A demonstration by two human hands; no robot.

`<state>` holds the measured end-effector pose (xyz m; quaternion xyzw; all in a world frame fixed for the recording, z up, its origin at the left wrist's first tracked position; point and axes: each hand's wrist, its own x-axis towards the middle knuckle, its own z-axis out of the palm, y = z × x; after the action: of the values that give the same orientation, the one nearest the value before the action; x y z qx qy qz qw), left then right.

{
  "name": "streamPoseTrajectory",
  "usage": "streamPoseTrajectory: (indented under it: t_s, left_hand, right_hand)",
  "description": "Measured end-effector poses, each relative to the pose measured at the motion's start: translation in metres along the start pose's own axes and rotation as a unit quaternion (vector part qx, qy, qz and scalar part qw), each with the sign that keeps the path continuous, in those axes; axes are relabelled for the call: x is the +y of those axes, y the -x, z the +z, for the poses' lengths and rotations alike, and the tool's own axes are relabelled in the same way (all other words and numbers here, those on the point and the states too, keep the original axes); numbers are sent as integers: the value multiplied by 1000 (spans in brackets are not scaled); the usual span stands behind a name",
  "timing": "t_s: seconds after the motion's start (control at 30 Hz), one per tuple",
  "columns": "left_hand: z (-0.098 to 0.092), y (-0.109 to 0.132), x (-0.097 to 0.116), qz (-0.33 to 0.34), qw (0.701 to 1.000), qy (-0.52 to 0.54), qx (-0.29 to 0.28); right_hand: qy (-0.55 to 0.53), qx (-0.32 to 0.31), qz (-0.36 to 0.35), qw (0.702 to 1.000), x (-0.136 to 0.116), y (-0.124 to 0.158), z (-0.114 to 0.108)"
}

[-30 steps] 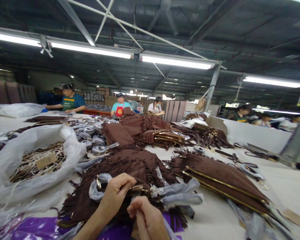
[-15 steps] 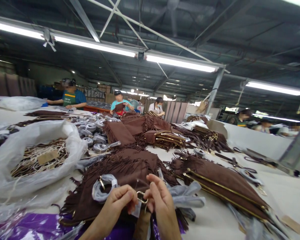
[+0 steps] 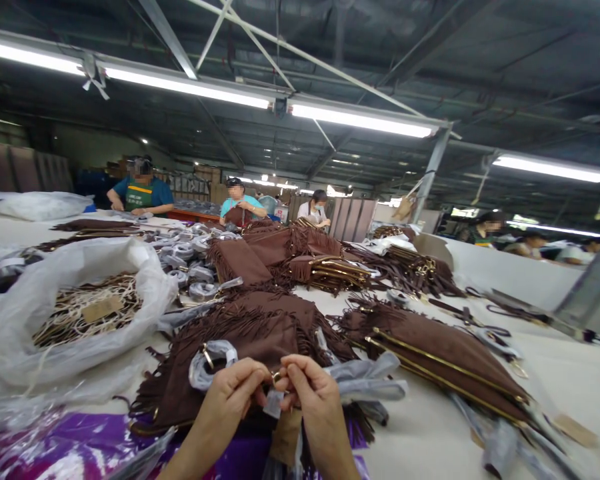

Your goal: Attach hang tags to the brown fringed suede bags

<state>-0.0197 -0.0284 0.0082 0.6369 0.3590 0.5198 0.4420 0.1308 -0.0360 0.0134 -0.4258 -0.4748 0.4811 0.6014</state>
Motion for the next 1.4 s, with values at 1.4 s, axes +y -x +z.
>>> streamPoseTrajectory:
  t_s: [1.4]
  left_hand:
    - [30, 9, -26, -27, 996, -67, 61]
  right_hand:
    - [162, -5, -94, 982, 31, 11, 2]
